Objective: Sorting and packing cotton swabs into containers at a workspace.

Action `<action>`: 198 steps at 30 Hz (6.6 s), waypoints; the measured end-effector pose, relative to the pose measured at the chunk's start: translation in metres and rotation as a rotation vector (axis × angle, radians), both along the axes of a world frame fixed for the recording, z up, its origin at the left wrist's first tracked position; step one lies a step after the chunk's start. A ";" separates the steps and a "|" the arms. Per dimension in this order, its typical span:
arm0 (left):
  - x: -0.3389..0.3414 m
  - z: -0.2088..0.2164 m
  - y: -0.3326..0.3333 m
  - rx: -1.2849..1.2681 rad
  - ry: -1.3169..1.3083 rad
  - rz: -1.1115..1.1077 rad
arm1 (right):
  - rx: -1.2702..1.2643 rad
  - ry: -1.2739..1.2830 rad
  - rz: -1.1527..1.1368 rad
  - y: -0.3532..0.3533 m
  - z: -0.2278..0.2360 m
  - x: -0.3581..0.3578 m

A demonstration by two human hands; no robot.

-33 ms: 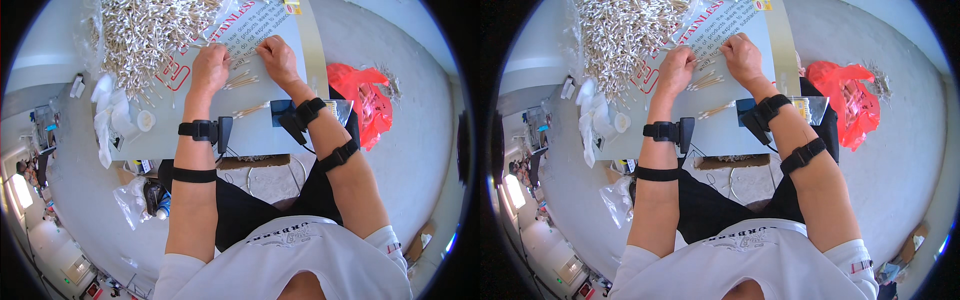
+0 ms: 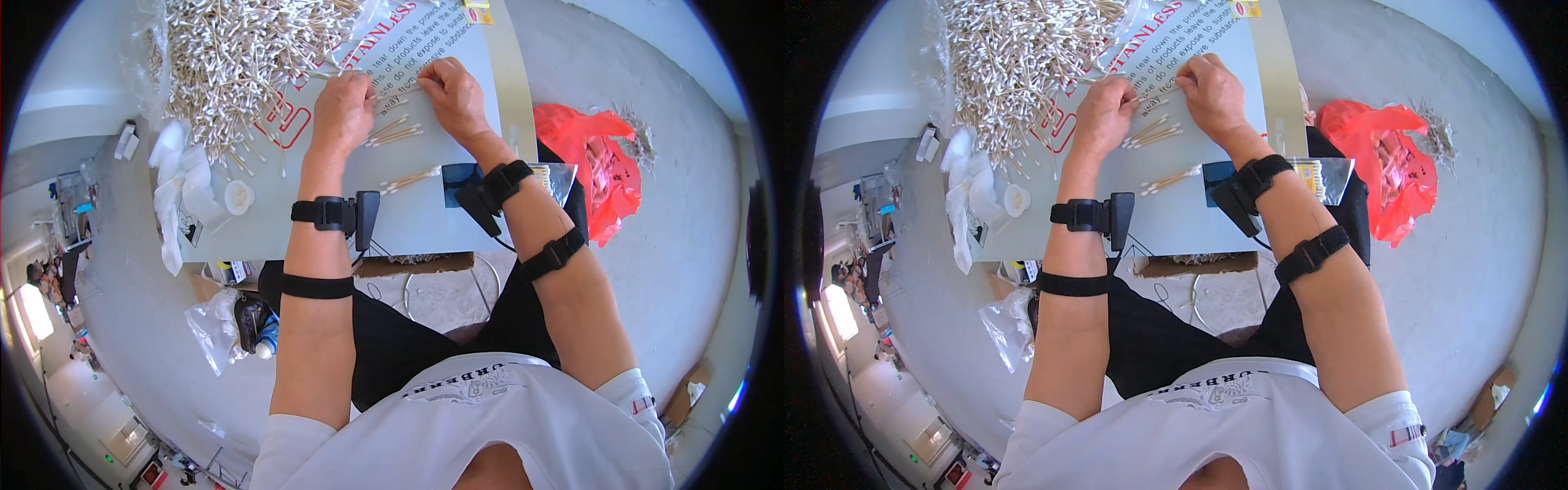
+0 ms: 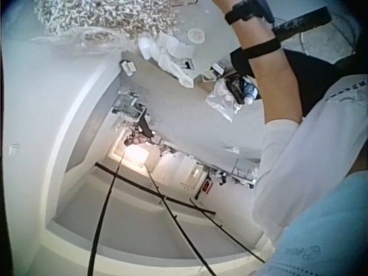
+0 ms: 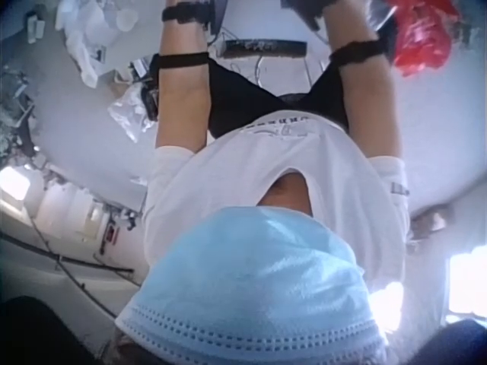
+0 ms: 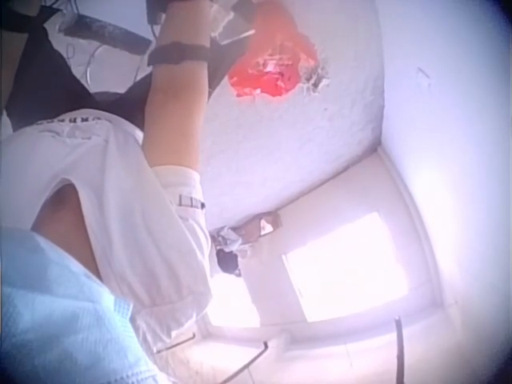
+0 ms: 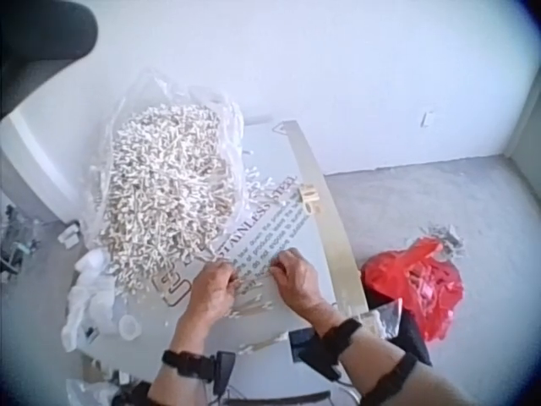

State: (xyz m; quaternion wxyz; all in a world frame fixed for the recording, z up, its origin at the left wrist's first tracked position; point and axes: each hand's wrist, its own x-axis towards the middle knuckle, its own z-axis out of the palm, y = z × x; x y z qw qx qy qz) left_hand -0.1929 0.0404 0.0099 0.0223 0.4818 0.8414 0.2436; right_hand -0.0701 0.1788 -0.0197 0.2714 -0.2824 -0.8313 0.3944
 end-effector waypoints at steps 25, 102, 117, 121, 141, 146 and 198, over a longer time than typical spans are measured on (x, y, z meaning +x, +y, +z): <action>0.000 -0.009 0.021 0.169 -0.057 0.014 | 0.006 -0.111 0.026 0.006 0.003 -0.010; 0.118 -0.024 -0.037 0.027 0.034 0.051 | 0.192 -0.098 0.266 -0.041 0.016 0.086; 0.130 -0.016 -0.047 -0.112 0.063 0.030 | 0.118 0.020 0.195 -0.039 0.011 0.091; 0.129 -0.016 -0.041 -0.168 0.096 0.031 | -0.197 0.250 -0.029 -0.047 0.006 0.100; 0.174 -0.013 -0.046 -0.161 0.087 0.029 | -0.324 0.136 0.204 -0.042 0.012 0.108; 0.177 -0.011 -0.045 -0.210 0.097 -0.011 | 0.196 0.038 0.278 -0.028 0.008 0.097; 0.164 -0.014 -0.064 0.113 -0.053 0.100 | 0.046 -0.016 0.391 -0.046 0.021 0.126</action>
